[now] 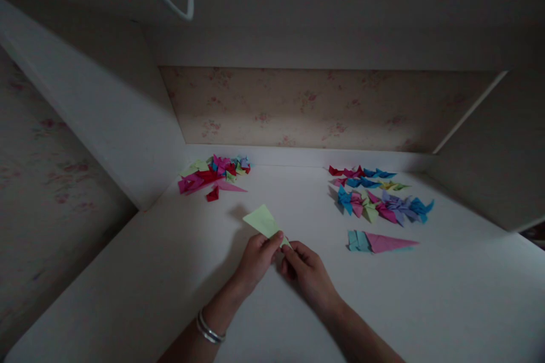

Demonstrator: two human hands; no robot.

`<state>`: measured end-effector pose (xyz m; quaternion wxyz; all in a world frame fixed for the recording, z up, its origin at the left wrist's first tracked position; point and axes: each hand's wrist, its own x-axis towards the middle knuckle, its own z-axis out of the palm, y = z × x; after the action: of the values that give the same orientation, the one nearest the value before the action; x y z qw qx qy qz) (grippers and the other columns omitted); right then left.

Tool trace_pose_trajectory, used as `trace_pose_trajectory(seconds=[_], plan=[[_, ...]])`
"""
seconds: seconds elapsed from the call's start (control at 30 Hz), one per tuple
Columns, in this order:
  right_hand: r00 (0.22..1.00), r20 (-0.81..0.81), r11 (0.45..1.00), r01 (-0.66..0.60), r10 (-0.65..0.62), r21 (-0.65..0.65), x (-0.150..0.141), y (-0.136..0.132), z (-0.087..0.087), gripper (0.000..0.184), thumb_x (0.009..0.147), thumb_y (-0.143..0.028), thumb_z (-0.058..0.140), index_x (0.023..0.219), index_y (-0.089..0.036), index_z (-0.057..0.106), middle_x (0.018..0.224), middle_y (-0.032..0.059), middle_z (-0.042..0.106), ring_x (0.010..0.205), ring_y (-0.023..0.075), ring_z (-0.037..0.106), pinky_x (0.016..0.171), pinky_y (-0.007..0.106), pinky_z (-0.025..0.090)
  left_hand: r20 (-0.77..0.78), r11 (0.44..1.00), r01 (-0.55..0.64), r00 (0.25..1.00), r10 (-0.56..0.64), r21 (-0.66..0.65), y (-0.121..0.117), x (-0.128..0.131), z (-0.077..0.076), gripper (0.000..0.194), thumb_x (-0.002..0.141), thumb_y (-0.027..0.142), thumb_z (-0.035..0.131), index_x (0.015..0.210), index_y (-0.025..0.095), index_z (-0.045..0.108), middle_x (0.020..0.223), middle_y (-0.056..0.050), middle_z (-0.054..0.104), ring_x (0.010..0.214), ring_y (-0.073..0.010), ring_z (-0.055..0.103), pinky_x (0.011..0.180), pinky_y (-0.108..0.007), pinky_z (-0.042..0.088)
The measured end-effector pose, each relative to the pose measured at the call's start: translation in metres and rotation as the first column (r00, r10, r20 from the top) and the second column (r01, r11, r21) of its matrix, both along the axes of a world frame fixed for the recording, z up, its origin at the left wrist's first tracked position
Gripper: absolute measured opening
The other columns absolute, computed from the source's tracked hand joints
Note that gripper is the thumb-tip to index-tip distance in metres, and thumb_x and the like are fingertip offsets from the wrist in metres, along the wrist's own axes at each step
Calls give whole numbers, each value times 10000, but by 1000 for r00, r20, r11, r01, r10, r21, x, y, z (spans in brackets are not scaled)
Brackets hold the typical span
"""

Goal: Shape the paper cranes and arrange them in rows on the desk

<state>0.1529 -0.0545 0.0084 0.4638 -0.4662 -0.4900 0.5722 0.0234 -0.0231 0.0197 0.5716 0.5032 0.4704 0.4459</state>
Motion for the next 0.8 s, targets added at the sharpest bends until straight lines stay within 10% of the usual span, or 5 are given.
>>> trace_pose_trajectory(seconds=[0.8], plan=[[1000,-27,1000,3,-4,-12,0,0,-2,407,855,-543,512,711,-172,596,543,-25,514,468,90,396,465,233,287,14,1000,-18,1000,19,-12,-1,1,2,373,769,475,621,642,125,615,567,9,532,533,-107,428,518,-228,313]])
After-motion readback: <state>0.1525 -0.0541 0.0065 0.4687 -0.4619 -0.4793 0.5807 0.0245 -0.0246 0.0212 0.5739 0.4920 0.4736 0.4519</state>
